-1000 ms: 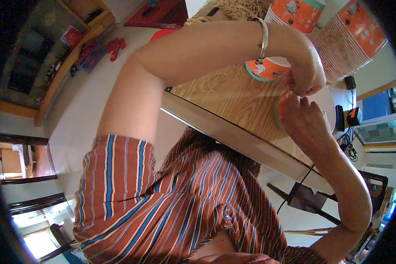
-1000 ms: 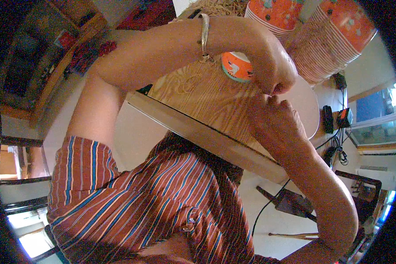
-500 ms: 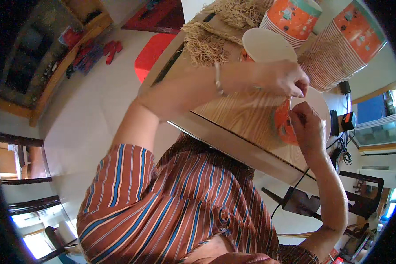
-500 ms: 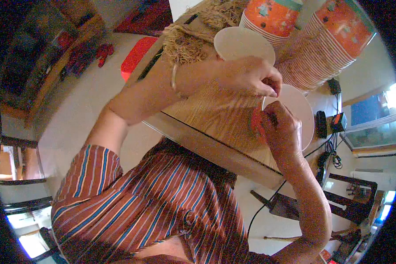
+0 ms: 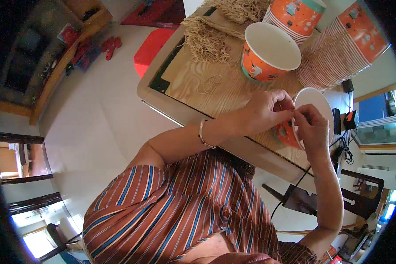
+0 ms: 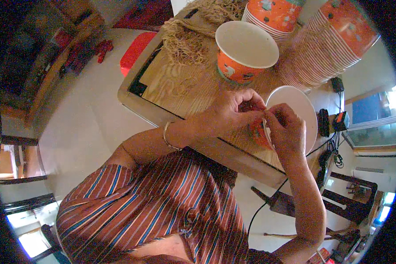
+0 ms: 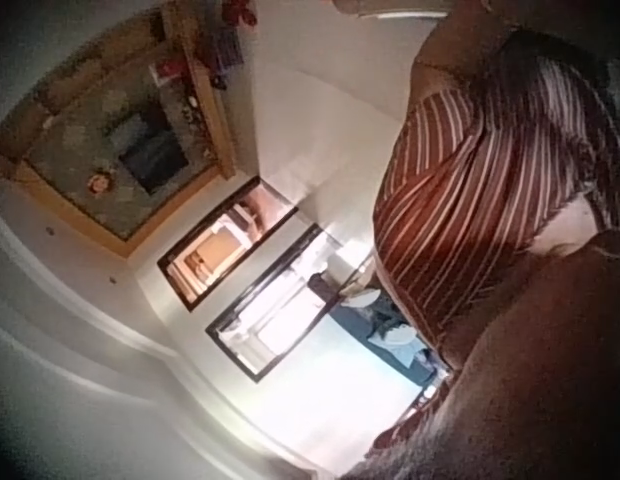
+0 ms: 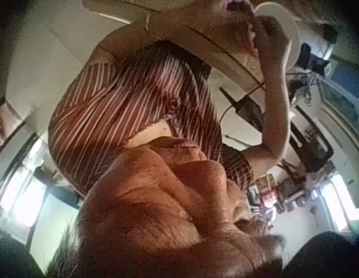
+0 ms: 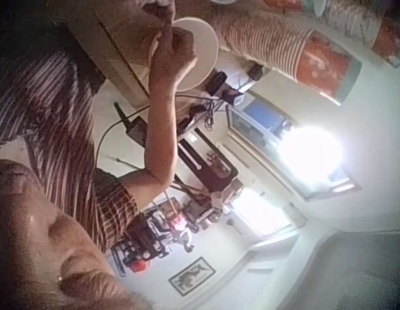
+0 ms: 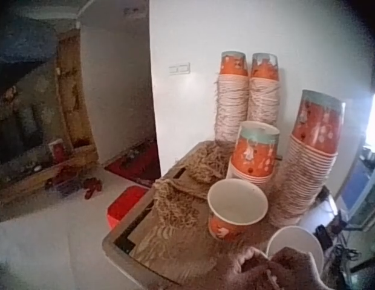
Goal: Attaching string handles to paper buckets.
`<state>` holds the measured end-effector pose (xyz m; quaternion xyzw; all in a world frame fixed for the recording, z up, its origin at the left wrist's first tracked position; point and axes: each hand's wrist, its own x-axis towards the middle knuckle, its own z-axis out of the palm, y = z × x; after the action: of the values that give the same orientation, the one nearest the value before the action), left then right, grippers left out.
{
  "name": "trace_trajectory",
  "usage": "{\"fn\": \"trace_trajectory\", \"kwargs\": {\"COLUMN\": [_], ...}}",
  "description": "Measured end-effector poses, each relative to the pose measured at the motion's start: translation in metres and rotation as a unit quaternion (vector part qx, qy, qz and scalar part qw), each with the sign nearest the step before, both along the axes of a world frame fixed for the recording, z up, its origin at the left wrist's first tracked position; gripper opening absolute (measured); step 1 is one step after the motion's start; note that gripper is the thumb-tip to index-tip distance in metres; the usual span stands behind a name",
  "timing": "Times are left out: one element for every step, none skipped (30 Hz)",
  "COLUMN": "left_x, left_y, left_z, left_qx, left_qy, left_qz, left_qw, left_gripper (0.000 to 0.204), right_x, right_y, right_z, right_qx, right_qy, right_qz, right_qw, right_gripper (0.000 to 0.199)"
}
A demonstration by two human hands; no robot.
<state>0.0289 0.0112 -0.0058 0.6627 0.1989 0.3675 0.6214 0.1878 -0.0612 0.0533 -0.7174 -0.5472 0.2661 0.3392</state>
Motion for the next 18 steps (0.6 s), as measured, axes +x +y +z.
{"fn": "trace_trajectory", "kwargs": {"left_x": [0.0, -0.001, -0.001, -0.001, -0.002, -0.003, -0.004, -0.004, -0.004, -0.004, -0.003, -0.003, -0.003, -0.002, -0.002, -0.001, -0.001, 0.001], "left_y": [-0.001, -0.003, -0.004, -0.006, -0.007, -0.008, -0.009, -0.009, -0.01, -0.011, -0.011, -0.012, -0.013, -0.014, -0.016, -0.017, -0.018, -0.018], "left_z": [-0.001, 0.0, 0.001, 0.002, 0.004, 0.005, 0.006, 0.007, 0.008, 0.008, 0.008, 0.008, 0.009, 0.01, 0.01, 0.01, 0.009, 0.008], "left_qx": [-0.001, -0.001, -0.002, -0.002, -0.001, 0.001, 0.0, 0.007, 0.014, 0.014, 0.008, 0.003, 0.003, 0.005, 0.007, 0.008, 0.003, -0.002], "left_qy": [0.001, 0.002, 0.003, 0.004, 0.006, 0.008, 0.009, 0.014, 0.02, 0.02, 0.012, 0.003, 0.004, 0.008, 0.012, 0.013, 0.015, 0.016], "left_qz": [0.001, 0.01, 0.02, 0.02, 0.021, 0.02, 0.02, 0.025, 0.029, 0.029, 0.027, 0.025, 0.025, 0.039, 0.054, 0.055, 0.058, 0.059], "left_qw": [1.0, 1.0, 1.0, 1.0, 1.0, 1.0, 1.0, 1.0, 0.999, 0.999, 1.0, 1.0, 1.0, 0.999, 0.998, 0.998, 0.998, 0.998], "left_gripper": [0.018, 0.018, 0.018, 0.018, 0.018, 0.018, 0.018, 0.018, 0.018, 0.018, 0.018, 0.018, 0.018, 0.018, 0.018, 0.018, 0.018, 0.017], "right_x": [-0.002, -0.003, -0.003, -0.002, -0.002, -0.003, -0.005, -0.005, -0.005, -0.004, -0.004, -0.004, -0.005, -0.006, -0.005, -0.004, -0.003, -0.002], "right_y": [-0.001, -0.002, -0.004, -0.005, -0.007, -0.008, -0.01, -0.01, -0.011, -0.012, -0.012, -0.013, -0.014, -0.015, -0.014, -0.014, -0.013, -0.013], "right_z": [0.002, 0.002, 0.001, 0.0, -0.001, -0.001, 0.0, 0.0, 0.0, -0.001, -0.002, -0.002, -0.001, 0.0, -0.001, -0.003, -0.005, -0.008], "right_qx": [0.003, 0.007, 0.006, 0.025, 0.043, 0.043, 0.05, 0.057, 0.057, 0.06, 0.062, 0.062, 0.068, 0.075, 0.075, 0.093, 0.11, 0.11], "right_qy": [0.004, 0.008, 0.009, -0.009, -0.027, -0.027, -0.029, -0.032, -0.031, -0.039, -0.047, -0.046, -0.043, -0.04, -0.039, -0.043, -0.048, -0.047], "right_qz": [-0.003, -0.007, -0.006, -0.004, -0.001, -0.001, 0.0, 0.0, 0.0, -0.002, -0.004, -0.004, 0.002, 0.008, 0.008, 0.017, 0.025, 0.023], "right_qw": [1.0, 1.0, 1.0, 1.0, 0.999, 0.999, 0.998, 0.998, 0.998, 0.997, 0.997, 0.997, 0.997, 0.996, 0.996, 0.995, 0.992, 0.992], "right_gripper": [0.012, 0.012, 0.012, 0.012, 0.012, 0.012, 0.012, 0.011, 0.011, 0.011, 0.01, 0.01, 0.01, 0.01, 0.01, 0.01, 0.01, 0.01]}}
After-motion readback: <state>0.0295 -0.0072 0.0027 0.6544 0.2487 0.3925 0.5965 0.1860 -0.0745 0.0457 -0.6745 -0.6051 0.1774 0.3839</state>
